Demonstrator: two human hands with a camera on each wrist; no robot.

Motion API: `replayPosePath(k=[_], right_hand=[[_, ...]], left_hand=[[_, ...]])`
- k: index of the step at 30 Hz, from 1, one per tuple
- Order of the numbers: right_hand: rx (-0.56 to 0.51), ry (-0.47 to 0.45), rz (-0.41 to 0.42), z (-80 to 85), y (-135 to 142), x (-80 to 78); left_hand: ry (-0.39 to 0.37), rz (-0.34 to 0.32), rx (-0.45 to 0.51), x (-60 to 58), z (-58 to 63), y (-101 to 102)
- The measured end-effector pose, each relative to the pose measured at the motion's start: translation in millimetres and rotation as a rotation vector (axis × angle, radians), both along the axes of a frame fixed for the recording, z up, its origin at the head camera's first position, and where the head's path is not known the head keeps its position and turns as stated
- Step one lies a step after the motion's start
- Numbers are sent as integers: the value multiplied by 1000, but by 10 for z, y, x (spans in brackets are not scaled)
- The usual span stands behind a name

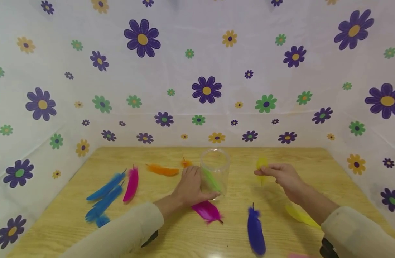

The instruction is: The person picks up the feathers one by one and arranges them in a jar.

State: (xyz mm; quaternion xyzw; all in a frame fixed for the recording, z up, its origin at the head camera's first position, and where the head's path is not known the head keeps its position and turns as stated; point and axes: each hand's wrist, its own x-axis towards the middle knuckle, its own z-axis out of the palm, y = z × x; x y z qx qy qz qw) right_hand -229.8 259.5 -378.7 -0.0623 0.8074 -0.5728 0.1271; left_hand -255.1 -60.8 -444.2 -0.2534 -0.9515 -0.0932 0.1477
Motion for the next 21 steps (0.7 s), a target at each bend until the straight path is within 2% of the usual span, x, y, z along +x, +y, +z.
replayPosePath(k=[5,8,14,16,18,21], right_hand=[[-47,-4,8,-5,-9,5],[-86,18,51,-13,-8,14],[-348,7,223,-21,-11,11],[-396,-10,258,-18,-17,8],[-398,-25,258,-9,-32,9],[-362,-57,198,15,-58,24]], left_hand=[[-2,-2,5,5,12,-4],[-3,-3,6,9,13,-6],[-13,3,4,6,-2,-3],[-15,5,-2,6,-4,-1],[-19,8,-8,6,-6,-1],[-14,7,-12,3,-10,-1]])
